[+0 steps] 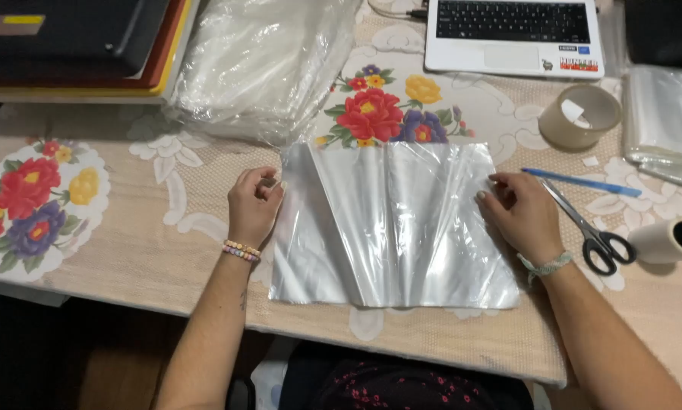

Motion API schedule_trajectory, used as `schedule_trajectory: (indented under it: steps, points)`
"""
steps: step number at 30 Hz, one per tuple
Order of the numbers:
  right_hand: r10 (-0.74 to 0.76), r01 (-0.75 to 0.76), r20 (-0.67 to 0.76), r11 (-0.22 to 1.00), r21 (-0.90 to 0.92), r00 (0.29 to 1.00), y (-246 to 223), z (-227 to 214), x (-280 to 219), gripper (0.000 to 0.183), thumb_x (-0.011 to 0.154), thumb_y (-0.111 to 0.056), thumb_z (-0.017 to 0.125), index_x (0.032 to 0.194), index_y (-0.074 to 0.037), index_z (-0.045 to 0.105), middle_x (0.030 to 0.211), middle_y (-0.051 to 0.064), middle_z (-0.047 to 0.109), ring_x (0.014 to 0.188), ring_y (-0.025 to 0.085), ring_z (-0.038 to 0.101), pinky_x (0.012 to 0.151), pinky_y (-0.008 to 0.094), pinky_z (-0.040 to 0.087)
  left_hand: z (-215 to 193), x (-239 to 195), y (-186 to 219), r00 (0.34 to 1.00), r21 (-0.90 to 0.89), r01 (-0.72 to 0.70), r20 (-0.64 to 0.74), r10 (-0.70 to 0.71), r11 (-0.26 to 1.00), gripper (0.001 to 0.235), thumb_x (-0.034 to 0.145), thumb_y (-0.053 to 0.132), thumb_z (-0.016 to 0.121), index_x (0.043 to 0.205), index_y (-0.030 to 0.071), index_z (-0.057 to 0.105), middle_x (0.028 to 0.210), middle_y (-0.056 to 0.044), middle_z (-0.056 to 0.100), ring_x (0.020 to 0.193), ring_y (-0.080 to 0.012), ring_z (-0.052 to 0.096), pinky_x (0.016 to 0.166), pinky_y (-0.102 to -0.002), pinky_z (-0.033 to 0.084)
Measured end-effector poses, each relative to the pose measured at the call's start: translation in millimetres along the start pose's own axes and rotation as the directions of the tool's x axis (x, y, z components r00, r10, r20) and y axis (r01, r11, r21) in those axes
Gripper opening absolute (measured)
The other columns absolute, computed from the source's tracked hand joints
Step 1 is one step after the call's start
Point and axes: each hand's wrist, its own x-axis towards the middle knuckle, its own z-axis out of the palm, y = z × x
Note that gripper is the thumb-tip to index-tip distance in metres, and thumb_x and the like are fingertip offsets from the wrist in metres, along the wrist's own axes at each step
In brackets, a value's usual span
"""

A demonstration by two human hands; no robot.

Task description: The person places a white rectangular item into a clear plastic bag, folds the top edge, and seals it with clear tape. They then use a blue pen to write on the sealed package.

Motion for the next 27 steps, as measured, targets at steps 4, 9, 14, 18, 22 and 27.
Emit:
schedule_trajectory:
  steps: [4, 9, 14, 18, 22, 27]
  points:
    - [0.016, -0.016, 0.012, 1.000, 0.006, 1.000, -5, -3, 0, 0.040, 0.091, -0.038, 0.072, 0.123, -0.013, 0.072, 0.102, 0.010, 0.070, 0.095, 0.033, 0.070, 0.081, 0.043, 0.055, -10, 28, 32, 0.979, 0.181, -0.167, -0.083, 0.184, 0.969, 0.028, 0.089, 0.008, 0.071, 0.116, 0.003, 0.066, 0.113, -0.013, 0.061, 0.098, -0.0317, 0.068, 0.084, -0.040, 0.057]
    - [0.088, -0.089, 0.079, 0.996, 0.009, 0.993, -11, -11, 4, 0.039, 0.091, -0.036, 0.071, 0.122, -0.012, 0.073, 0.104, 0.012, 0.072, 0.095, 0.032, 0.072, 0.080, 0.042, 0.057, -7, 94, 71, 0.984, 0.307, -0.178, 0.070, 0.165, 0.935, 0.070, 0.090, 0.021, 0.078, 0.145, -0.004, 0.042, 0.152, -0.031, 0.038, 0.146, -0.0488, 0.027, 0.116, -0.066, 0.025]
    - [0.126, -0.138, 0.121, 0.985, 0.100, 0.985, -19, -18, 6, 0.039, 0.091, -0.035, 0.065, 0.121, -0.011, 0.070, 0.107, 0.005, 0.070, 0.096, 0.023, 0.065, 0.083, 0.039, 0.051, 35, 133, 40, 0.941, 0.490, -0.115, 0.332, -0.064, 0.864, 0.053, 0.094, 0.023, 0.061, 0.143, 0.010, 0.047, 0.155, -0.016, 0.035, 0.144, -0.0329, 0.027, 0.120, -0.049, 0.020]
    - [0.109, -0.120, 0.118, 0.989, 0.091, 0.987, -14, -13, 7, 0.037, 0.090, -0.034, 0.066, 0.119, -0.013, 0.071, 0.106, 0.004, 0.070, 0.095, 0.021, 0.065, 0.079, 0.037, 0.052, 56, 129, 8, 0.898, 0.514, -0.403, 0.380, 0.221, 0.757, 0.037, 0.093, 0.003, 0.054, 0.127, 0.007, 0.067, 0.133, -0.017, 0.064, 0.128, -0.0370, 0.057, 0.105, -0.047, 0.047]
    - [0.124, -0.132, 0.151, 0.990, 0.048, 0.981, -16, -13, 8, 0.037, 0.091, -0.037, 0.063, 0.120, -0.015, 0.071, 0.105, 0.003, 0.068, 0.095, 0.020, 0.064, 0.079, 0.038, 0.051, 50, 122, 9, 0.840, 0.524, -0.534, 0.416, 0.348, 0.663, 0.051, 0.075, -0.013, 0.061, 0.121, 0.007, 0.069, 0.125, -0.014, 0.070, 0.125, -0.0357, 0.061, 0.099, -0.044, 0.053]
    - [0.131, -0.139, 0.139, 0.989, 0.048, 0.982, -12, -12, 7, 0.036, 0.090, -0.037, 0.065, 0.119, -0.016, 0.072, 0.106, 0.002, 0.068, 0.096, 0.019, 0.064, 0.079, 0.037, 0.051, 31, 122, 29, 0.838, 0.373, -0.487, 0.454, 0.302, 0.790, 0.034, 0.097, 0.022, 0.057, 0.125, 0.006, 0.068, 0.122, -0.010, 0.071, 0.109, -0.0289, 0.059, 0.093, -0.042, 0.049]
